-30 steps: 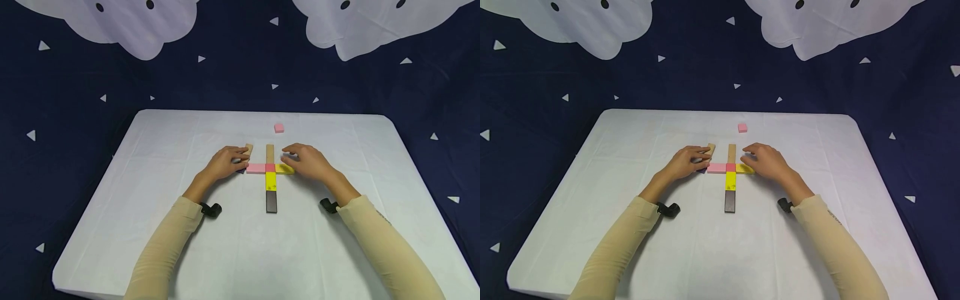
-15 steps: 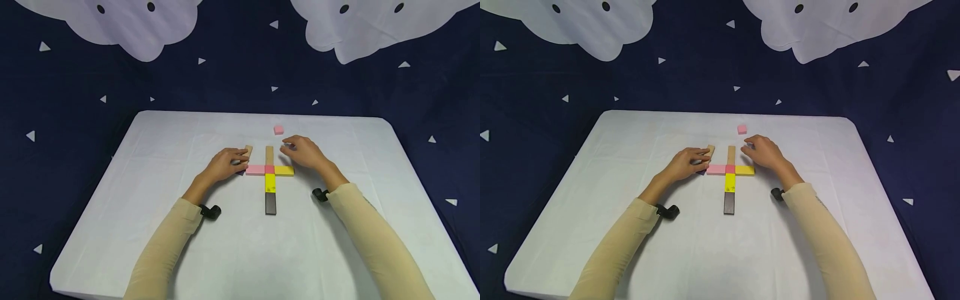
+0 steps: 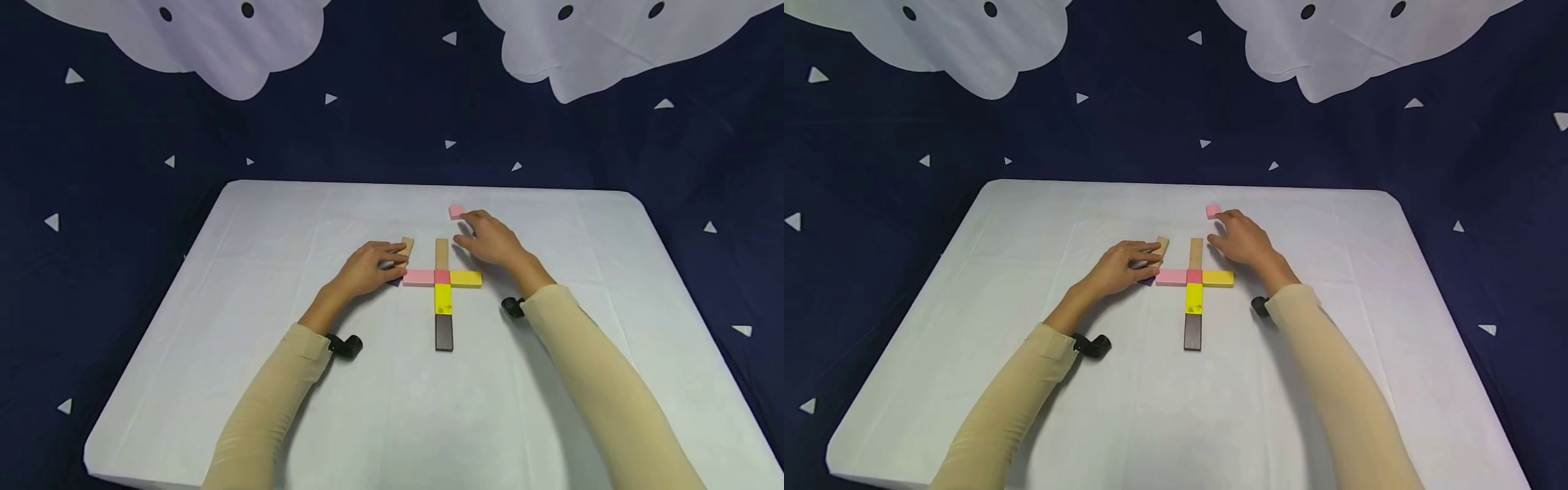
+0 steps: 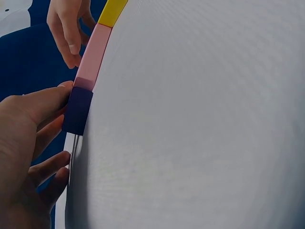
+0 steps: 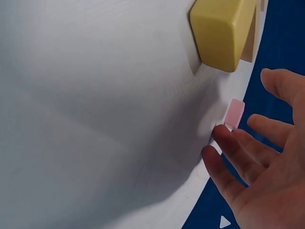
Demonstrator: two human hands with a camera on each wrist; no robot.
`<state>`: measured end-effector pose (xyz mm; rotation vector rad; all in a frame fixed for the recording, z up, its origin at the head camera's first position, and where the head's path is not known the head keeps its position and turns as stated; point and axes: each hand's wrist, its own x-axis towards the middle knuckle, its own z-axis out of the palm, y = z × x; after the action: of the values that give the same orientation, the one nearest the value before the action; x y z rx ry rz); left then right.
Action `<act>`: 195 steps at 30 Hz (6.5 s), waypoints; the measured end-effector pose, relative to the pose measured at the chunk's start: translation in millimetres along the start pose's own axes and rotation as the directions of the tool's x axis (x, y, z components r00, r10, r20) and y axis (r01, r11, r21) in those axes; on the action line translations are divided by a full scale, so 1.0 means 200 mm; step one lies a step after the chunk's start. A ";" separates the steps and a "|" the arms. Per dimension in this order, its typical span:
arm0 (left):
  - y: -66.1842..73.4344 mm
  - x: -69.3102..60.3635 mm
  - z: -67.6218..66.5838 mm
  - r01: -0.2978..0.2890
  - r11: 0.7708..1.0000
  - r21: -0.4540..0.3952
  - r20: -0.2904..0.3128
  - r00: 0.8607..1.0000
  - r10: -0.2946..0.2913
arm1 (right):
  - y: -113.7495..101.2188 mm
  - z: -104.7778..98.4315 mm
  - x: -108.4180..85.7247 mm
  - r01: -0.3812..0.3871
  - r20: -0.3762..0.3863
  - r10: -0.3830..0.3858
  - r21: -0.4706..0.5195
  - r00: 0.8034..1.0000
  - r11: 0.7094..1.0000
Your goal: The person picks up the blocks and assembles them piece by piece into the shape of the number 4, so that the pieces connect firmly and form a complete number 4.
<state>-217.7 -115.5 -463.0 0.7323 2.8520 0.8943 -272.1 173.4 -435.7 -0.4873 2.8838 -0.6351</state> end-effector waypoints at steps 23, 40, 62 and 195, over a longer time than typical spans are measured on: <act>-0.01 -0.01 0.00 -0.018 1.000 -0.024 -0.015 1.000 0.018 | -0.09 0.04 0.10 -0.062 0.058 0.074 -0.179 0.996 0.982; 0.00 -0.01 0.00 -0.002 1.000 -0.025 -0.002 1.000 0.002 | -0.13 0.06 0.10 -0.054 0.047 0.061 -0.124 0.997 0.991; 0.00 -0.01 0.00 -0.025 0.999 -0.031 -0.015 1.000 0.024 | -0.15 0.10 0.08 0.027 0.043 -0.023 -0.102 0.999 0.994; 0.03 0.01 -0.03 0.006 0.998 0.061 0.063 0.998 -0.010 | -0.24 0.08 -0.10 0.313 0.017 -0.315 -0.174 0.949 0.934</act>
<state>-218.3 -113.8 -453.7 0.7410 2.8362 0.7721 -236.8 133.3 -429.0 -0.9885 2.9099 -0.4249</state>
